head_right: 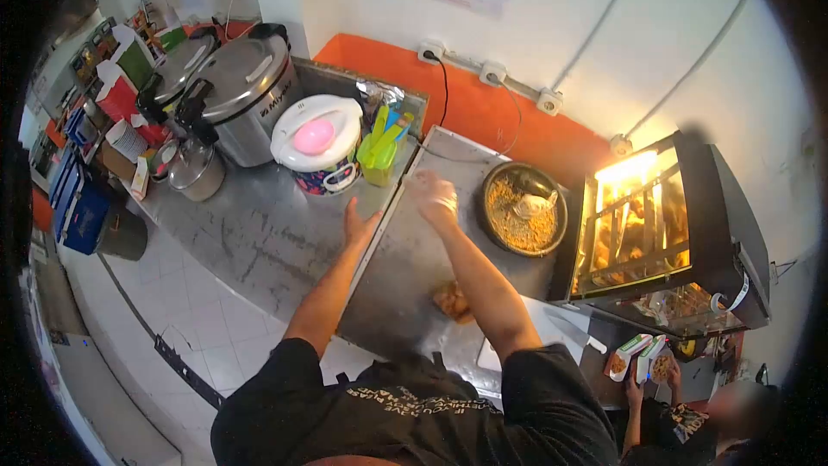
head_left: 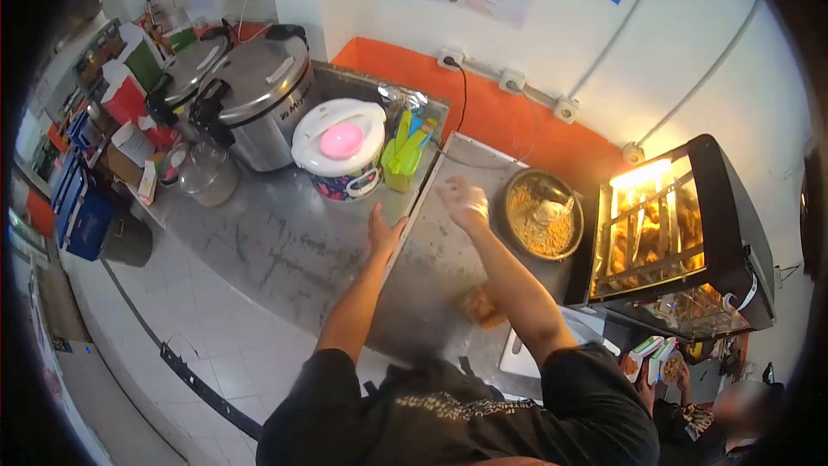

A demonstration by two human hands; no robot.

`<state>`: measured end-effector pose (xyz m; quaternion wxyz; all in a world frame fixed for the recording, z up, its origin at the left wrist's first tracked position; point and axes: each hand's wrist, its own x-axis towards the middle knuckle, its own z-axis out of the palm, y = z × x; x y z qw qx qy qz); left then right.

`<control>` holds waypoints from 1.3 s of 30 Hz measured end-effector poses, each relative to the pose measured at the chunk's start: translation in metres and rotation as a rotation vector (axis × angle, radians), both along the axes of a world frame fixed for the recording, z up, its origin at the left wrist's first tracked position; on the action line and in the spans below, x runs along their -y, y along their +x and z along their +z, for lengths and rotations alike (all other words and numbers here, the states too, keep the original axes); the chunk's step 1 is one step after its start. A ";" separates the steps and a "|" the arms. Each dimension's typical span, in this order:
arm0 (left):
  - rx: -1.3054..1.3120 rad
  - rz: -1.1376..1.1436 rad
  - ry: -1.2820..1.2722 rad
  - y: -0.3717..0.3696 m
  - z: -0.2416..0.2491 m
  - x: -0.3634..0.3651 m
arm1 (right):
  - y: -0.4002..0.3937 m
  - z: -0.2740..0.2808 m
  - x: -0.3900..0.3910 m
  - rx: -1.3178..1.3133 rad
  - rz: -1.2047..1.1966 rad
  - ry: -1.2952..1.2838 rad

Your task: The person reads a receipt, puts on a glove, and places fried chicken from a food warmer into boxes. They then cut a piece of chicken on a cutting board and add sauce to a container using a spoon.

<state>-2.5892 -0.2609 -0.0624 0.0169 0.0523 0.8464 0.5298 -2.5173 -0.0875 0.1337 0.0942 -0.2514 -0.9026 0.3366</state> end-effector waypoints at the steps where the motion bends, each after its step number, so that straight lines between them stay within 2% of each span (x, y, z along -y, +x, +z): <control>1: -0.011 -0.004 0.011 -0.010 -0.002 -0.007 | -0.033 -0.002 0.004 0.063 -0.036 0.027; 3: 0.041 0.041 0.002 -0.028 -0.003 -0.024 | -0.082 0.000 0.018 0.110 -0.084 0.069; 5: 0.074 0.028 0.049 -0.041 0.007 -0.040 | -0.116 0.006 0.026 0.157 -0.207 -0.030; 7: -0.062 0.127 0.026 -0.050 0.013 -0.054 | -0.140 0.009 0.026 0.168 -0.267 -0.064; 9: -0.036 0.174 0.054 -0.050 0.026 -0.071 | -0.155 0.003 0.029 0.185 -0.320 -0.115; 12: -0.381 0.326 0.123 -0.063 0.034 -0.087 | -0.177 -0.015 0.040 0.240 -0.381 0.100; 16: -0.304 0.331 0.057 -0.087 0.015 -0.106 | -0.199 -0.045 0.017 0.304 -0.451 0.004; 18: -0.224 0.488 0.059 -0.086 0.010 -0.116 | -0.202 -0.067 -0.009 0.114 -0.301 -0.108; 19: -0.216 0.448 0.049 -0.084 0.009 -0.117 | -0.203 -0.072 -0.023 0.124 -0.339 -0.120; 21: -0.395 0.455 0.061 -0.080 0.013 -0.113 | -0.213 -0.079 -0.049 0.266 -0.146 -0.207; 22: -0.207 0.396 0.450 -0.072 0.024 -0.115 | -0.212 -0.077 -0.053 0.279 -0.121 -0.210; 23: -0.276 0.395 0.514 -0.068 0.019 -0.116 | -0.211 -0.073 -0.061 0.278 -0.120 -0.208; 24: -0.352 0.362 0.530 -0.068 0.009 -0.110 | -0.210 -0.068 -0.062 0.286 -0.124 -0.008; 25: -0.428 0.326 0.545 -0.069 -0.004 -0.105 | -0.204 -0.058 -0.068 0.311 -0.089 0.010; 26: -0.518 0.284 0.510 -0.064 -0.009 -0.099 | -0.212 -0.071 -0.074 0.360 -0.076 0.108; 27: -0.341 0.195 0.568 -0.048 0.014 -0.091 | -0.213 -0.076 -0.082 0.304 -0.116 0.081; 28: -0.165 0.122 0.594 -0.036 0.039 -0.074 | -0.203 -0.055 -0.077 0.325 -0.062 0.040; 30: -0.174 -0.050 0.653 -0.017 0.038 -0.036 | -0.192 -0.048 -0.064 0.142 -0.121 0.089; 32: -0.170 -0.115 0.564 -0.002 0.041 -0.004 | -0.183 -0.035 -0.061 0.074 -0.179 0.064; 34: -0.187 -0.146 0.477 0.005 0.031 0.029 | -0.174 -0.017 -0.058 -0.030 -0.166 0.253; 35: -0.309 -0.206 0.359 0.012 0.022 0.045 | -0.159 -0.007 -0.051 -0.037 -0.168 0.243; 36: -0.419 -0.265 0.240 0.017 0.020 0.054 | -0.138 0.013 -0.042 -0.046 -0.111 0.130; 37: -0.418 -0.267 0.242 0.021 0.030 0.056 | -0.114 0.033 -0.036 -0.055 -0.054 0.026; 39: 0.065 -0.570 0.475 0.032 0.072 0.064 | -0.058 0.060 -0.024 -0.055 0.181 -0.034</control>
